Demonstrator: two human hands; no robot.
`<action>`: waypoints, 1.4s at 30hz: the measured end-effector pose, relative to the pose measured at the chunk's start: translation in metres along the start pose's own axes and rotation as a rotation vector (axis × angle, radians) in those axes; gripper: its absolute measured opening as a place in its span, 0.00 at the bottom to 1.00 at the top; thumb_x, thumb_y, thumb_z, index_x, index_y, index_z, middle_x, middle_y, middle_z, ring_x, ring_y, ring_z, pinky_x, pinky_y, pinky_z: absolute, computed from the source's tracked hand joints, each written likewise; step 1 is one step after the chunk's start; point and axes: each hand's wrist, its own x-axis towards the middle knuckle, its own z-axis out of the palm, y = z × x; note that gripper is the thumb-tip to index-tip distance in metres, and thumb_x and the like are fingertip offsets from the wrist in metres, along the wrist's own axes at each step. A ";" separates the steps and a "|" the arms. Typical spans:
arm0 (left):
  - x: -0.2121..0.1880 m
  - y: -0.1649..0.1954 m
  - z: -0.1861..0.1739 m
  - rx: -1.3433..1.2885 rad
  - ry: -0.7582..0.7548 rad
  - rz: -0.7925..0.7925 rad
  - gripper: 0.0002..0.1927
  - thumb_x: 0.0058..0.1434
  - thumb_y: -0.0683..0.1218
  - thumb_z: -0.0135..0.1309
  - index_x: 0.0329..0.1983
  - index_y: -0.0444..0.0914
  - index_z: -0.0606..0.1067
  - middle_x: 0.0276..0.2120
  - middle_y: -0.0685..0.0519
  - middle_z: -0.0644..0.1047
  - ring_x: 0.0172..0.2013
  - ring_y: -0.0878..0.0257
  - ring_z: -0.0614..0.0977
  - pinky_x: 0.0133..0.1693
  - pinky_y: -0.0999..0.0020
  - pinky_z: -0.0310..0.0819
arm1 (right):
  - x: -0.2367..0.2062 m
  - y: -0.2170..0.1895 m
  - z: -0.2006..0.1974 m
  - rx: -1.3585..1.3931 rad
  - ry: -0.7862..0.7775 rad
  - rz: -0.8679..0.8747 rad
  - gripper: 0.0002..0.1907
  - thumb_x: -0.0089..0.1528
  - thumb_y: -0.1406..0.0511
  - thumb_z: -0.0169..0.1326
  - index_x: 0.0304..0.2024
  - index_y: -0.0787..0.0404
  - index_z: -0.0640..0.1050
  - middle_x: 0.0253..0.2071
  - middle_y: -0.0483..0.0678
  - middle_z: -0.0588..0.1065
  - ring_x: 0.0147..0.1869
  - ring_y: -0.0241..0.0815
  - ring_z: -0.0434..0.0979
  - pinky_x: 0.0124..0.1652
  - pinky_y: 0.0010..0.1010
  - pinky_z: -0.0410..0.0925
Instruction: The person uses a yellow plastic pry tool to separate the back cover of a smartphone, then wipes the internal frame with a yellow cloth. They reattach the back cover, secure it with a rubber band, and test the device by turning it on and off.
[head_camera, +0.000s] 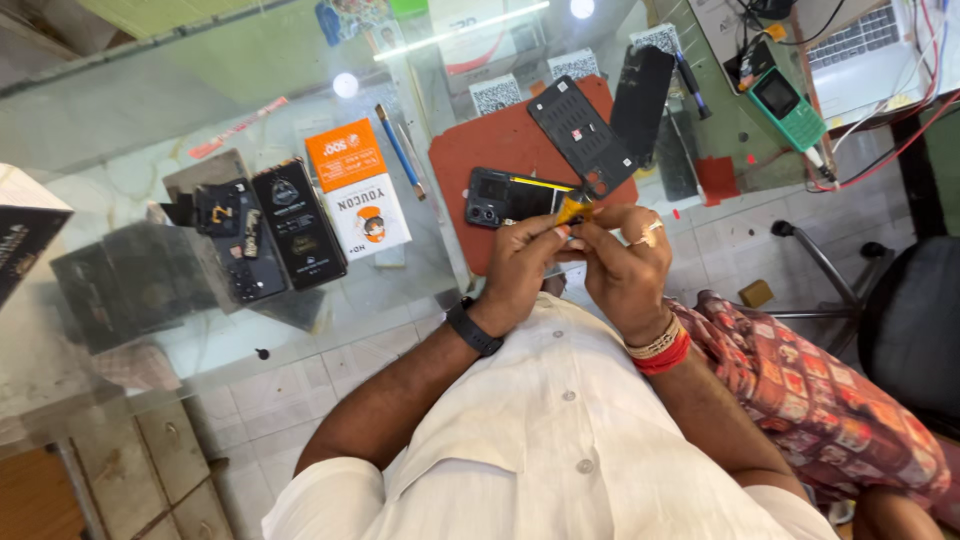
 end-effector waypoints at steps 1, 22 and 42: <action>0.002 0.002 -0.002 0.003 -0.025 -0.010 0.14 0.74 0.43 0.46 0.52 0.26 0.76 0.43 0.46 0.81 0.43 0.60 0.85 0.48 0.64 0.84 | -0.001 -0.001 0.003 0.082 0.010 0.076 0.11 0.55 0.79 0.62 0.39 0.66 0.82 0.42 0.53 0.75 0.45 0.52 0.78 0.43 0.38 0.71; 0.026 -0.002 0.016 0.381 -0.059 0.147 0.21 0.76 0.51 0.50 0.36 0.29 0.79 0.28 0.48 0.82 0.29 0.63 0.84 0.32 0.68 0.81 | -0.018 0.026 0.025 1.315 0.129 0.753 0.17 0.70 0.68 0.55 0.60 0.71 0.74 0.55 0.59 0.80 0.43 0.36 0.77 0.36 0.22 0.70; -0.015 0.004 -0.021 1.904 -0.127 0.541 0.42 0.46 0.64 0.66 0.59 0.34 0.75 0.59 0.44 0.73 0.65 0.47 0.68 0.69 0.46 0.50 | 0.054 0.019 0.058 0.259 -0.402 -0.290 0.15 0.58 0.81 0.56 0.44 0.64 0.83 0.48 0.50 0.82 0.51 0.50 0.81 0.52 0.40 0.72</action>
